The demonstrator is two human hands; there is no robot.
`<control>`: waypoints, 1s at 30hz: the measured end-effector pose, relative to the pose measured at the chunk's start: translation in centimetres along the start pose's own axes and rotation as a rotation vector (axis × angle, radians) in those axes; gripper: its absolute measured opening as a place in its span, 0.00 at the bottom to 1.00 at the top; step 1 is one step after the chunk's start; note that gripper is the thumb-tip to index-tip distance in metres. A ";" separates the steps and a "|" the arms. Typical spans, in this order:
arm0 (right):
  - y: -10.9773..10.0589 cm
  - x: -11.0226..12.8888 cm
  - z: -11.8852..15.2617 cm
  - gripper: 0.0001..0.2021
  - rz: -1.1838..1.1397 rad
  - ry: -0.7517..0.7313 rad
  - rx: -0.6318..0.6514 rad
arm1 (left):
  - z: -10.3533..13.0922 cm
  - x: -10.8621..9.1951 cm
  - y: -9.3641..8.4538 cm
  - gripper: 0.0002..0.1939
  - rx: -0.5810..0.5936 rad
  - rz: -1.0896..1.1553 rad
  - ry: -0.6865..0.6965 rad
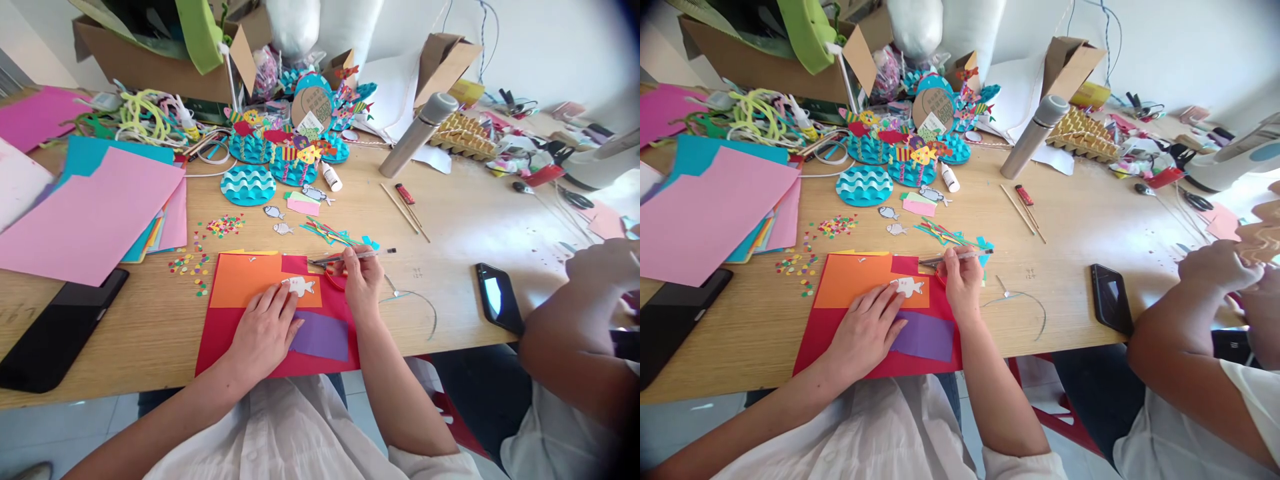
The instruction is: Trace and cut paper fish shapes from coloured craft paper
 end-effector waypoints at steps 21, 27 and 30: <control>5.9 -1.6 0.9 0.12 0.271 0.054 0.477 | -0.1 0.0 0.0 0.22 0.043 0.022 -0.012; 6.2 -1.5 1.1 0.12 0.288 0.049 0.518 | -0.1 0.0 -0.2 0.23 0.041 0.029 -0.012; 6.2 -1.6 1.1 0.12 0.311 0.042 0.522 | -0.1 0.1 -0.1 0.23 0.040 0.026 -0.015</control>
Point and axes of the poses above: each hand's wrist, its own z-axis away from the middle knuckle, its own y-axis out of the palm, x = y × z, the point moved 6 cm from there along -z, towards the middle knuckle, and after that the axes turned 1 degree about -z, right-handed, at the moved point
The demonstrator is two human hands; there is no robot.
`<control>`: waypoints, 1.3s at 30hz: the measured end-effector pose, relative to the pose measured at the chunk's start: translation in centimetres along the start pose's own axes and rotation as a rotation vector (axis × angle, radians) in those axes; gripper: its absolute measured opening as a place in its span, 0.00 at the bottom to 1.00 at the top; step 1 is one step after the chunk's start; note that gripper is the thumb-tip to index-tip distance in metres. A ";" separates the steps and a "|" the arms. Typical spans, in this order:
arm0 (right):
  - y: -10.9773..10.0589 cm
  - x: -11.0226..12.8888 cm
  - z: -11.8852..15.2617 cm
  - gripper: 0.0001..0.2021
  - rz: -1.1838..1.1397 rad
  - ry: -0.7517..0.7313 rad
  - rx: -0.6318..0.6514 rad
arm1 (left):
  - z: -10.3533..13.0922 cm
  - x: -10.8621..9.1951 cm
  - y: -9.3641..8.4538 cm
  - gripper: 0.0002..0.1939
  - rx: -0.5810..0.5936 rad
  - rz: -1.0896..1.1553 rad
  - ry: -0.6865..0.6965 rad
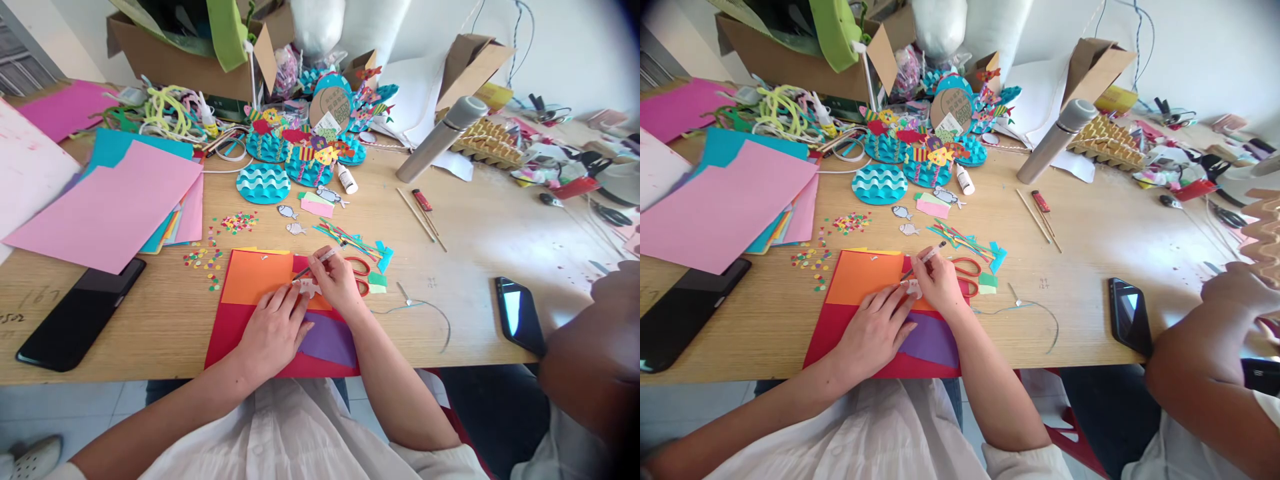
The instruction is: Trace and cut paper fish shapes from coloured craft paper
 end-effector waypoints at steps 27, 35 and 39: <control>-0.3 0.0 -0.2 0.10 0.144 0.012 -0.014 | -0.1 -0.1 0.0 0.23 -0.021 -0.012 -0.006; -0.6 -0.2 -0.2 0.10 0.133 0.021 -0.033 | -0.2 -0.2 -0.1 0.22 -0.019 -0.031 -0.004; -1.1 -0.1 -0.2 0.10 0.154 -0.005 -0.062 | -0.3 -0.3 -0.1 0.22 -0.021 -0.037 -0.003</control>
Point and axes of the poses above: each hand's wrist, its own z-axis away from the middle knuckle, its own y-axis out of the palm, x = y × z, the point moved 6 cm from there along -z, towards the middle knuckle, and after that the axes turned 1 degree about -z, right-handed, at the moved point
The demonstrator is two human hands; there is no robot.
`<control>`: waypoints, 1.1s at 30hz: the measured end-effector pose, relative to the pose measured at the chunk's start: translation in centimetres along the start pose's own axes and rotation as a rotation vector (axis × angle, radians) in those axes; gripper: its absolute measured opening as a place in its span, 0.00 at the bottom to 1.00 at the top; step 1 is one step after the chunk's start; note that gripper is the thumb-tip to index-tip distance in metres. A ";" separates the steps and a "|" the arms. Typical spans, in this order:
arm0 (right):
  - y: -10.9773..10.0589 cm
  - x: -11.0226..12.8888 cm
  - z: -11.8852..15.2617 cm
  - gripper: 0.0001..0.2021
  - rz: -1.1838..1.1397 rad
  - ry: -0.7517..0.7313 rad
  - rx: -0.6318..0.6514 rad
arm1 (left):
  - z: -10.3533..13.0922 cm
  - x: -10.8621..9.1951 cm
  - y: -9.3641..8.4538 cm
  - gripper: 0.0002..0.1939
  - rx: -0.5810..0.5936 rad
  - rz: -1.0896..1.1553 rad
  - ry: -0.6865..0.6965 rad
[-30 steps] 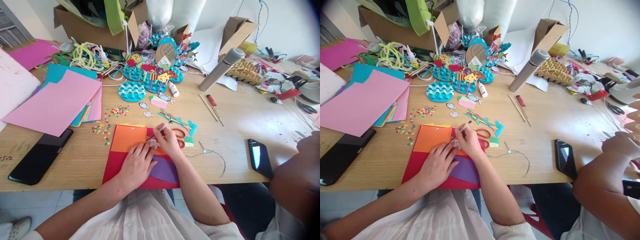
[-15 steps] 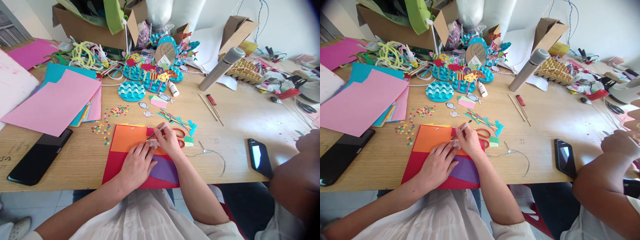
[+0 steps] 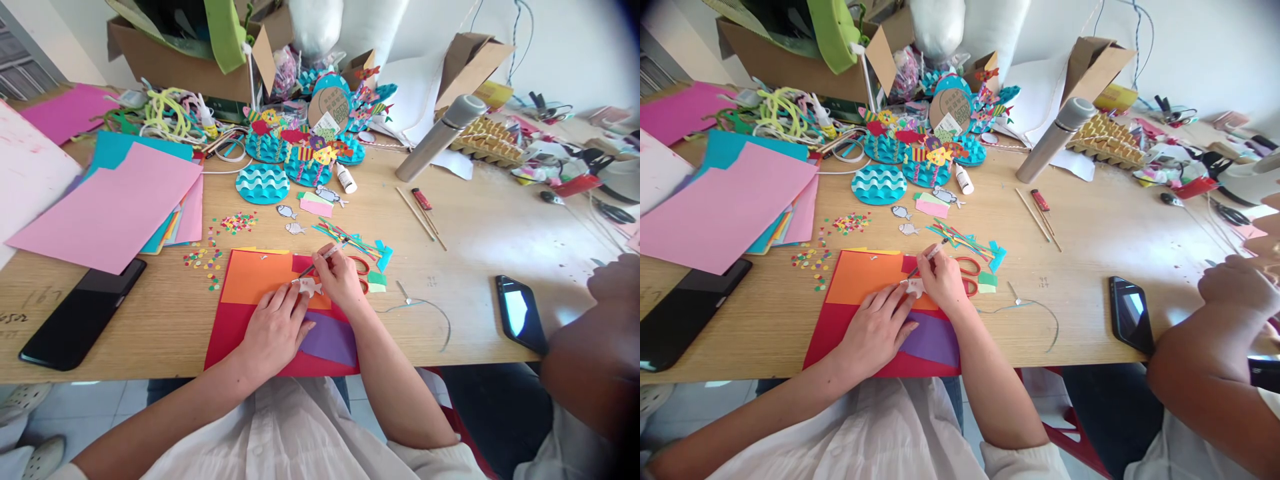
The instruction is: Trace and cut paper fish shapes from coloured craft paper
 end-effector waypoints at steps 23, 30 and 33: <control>-0.4 -0.1 0.2 0.05 0.077 -0.038 0.084 | -1.6 -1.0 0.0 0.21 0.045 0.065 0.099; -1.0 -0.5 0.1 0.07 0.081 -0.028 0.062 | -1.4 -0.8 0.3 0.24 0.096 0.097 0.104; -1.1 -0.5 0.1 0.07 0.088 -0.025 0.052 | -1.3 -0.8 0.2 0.23 0.099 0.109 0.099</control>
Point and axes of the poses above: each hand's wrist, its own z-axis away from the middle knuckle, its own y-axis out of the palm, x = y × z, the point moved 6 cm from there along -z, towards the middle knuckle, and after that the axes turned 1 degree about -z, right-handed, at the moved point
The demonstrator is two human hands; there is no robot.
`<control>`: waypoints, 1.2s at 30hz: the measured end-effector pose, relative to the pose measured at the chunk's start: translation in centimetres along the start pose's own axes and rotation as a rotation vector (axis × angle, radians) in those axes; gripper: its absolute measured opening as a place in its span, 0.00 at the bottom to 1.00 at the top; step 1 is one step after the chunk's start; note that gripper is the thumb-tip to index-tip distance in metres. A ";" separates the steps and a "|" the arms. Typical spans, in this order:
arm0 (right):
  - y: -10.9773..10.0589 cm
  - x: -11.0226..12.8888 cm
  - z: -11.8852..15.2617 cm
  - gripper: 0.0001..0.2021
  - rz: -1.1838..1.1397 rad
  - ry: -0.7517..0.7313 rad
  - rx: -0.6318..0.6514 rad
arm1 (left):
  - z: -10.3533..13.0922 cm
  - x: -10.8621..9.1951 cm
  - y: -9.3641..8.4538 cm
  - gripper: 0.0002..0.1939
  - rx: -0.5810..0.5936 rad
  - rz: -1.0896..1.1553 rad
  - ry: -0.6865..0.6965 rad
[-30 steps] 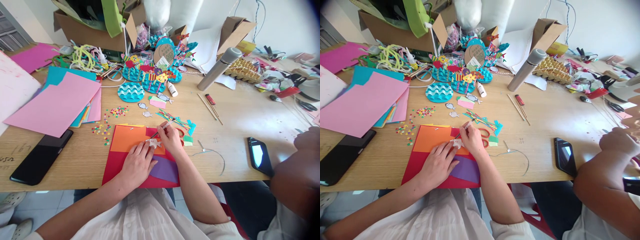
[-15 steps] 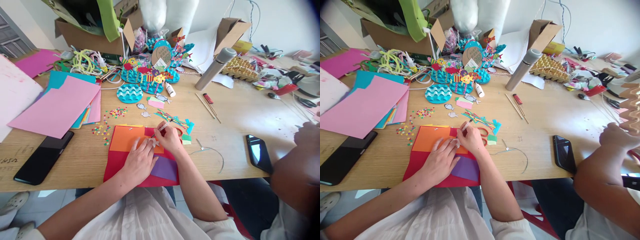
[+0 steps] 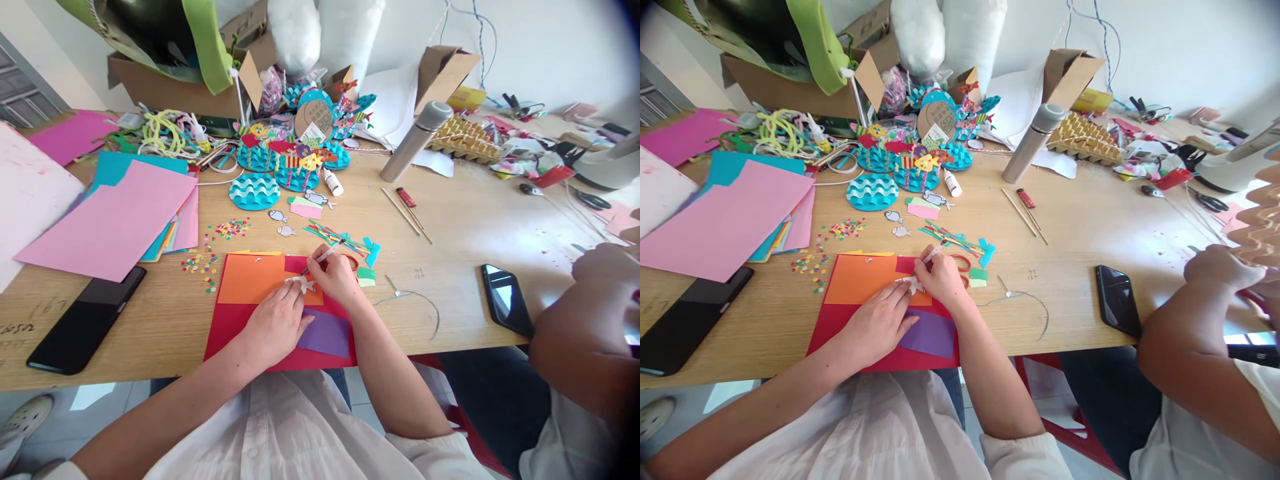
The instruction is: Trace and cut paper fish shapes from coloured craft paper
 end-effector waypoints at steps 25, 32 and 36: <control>-0.4 -0.7 1.4 0.08 -0.011 0.066 -0.072 | -0.3 0.2 -0.5 0.22 -0.011 -0.032 -0.003; -0.5 -0.6 1.6 0.08 0.007 0.080 -0.108 | -0.2 0.2 -0.5 0.21 -0.023 -0.045 -0.012; -0.7 -0.4 1.9 0.08 0.027 0.091 -0.112 | -0.2 0.0 -0.5 0.21 -0.028 -0.056 -0.010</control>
Point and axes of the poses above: each hand's wrist, its own z-axis away from the middle knuckle, its own y-axis out of the palm, x = y × z, the point moved 6 cm from there along -z, towards the middle knuckle, and after that the axes turned 1 degree about -z, right-handed, at the moved point
